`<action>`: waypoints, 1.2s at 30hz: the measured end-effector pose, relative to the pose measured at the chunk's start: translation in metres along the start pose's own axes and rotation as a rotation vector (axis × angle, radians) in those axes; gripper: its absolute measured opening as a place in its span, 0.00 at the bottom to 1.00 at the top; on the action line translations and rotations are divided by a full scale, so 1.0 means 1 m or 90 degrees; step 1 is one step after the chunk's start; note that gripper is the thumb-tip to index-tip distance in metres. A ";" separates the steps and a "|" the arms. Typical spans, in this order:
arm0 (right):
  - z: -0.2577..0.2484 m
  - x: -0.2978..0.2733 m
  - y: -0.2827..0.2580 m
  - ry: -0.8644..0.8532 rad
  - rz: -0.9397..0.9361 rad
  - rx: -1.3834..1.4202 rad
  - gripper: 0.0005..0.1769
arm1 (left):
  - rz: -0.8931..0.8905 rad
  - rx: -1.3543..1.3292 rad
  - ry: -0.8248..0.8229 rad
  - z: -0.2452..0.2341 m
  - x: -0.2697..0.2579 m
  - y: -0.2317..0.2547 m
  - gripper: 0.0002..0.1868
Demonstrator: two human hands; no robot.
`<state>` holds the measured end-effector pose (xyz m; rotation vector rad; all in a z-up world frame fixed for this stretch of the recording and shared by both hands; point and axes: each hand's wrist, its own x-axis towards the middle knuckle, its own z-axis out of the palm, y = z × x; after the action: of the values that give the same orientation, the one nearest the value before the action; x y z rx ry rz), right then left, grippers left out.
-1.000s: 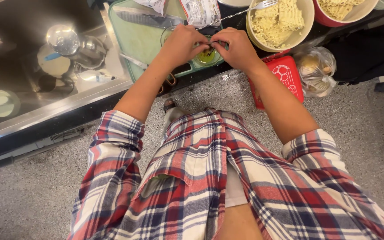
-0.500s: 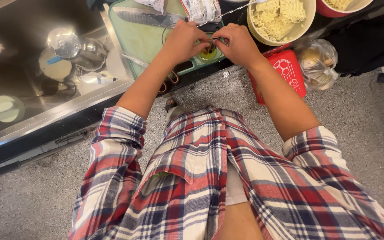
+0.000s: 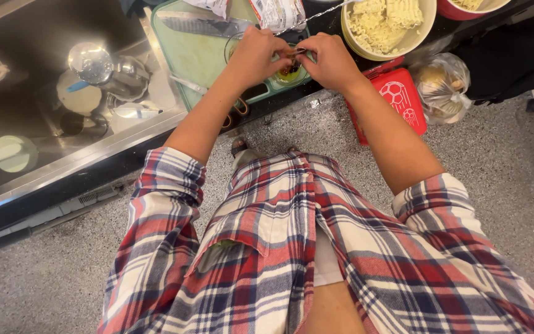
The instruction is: Preparing instant ramen noodles by adding seasoning and hot water.
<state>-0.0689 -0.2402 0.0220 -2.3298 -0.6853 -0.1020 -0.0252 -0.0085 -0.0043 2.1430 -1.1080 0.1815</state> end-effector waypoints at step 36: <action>0.002 -0.004 0.016 -0.002 -0.081 -0.023 0.09 | -0.160 -0.064 0.063 0.012 0.005 0.020 0.07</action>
<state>-0.0642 -0.2507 0.0096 -2.3192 -0.8395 -0.1701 -0.0392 -0.0276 -0.0007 2.1360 -0.7677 0.1112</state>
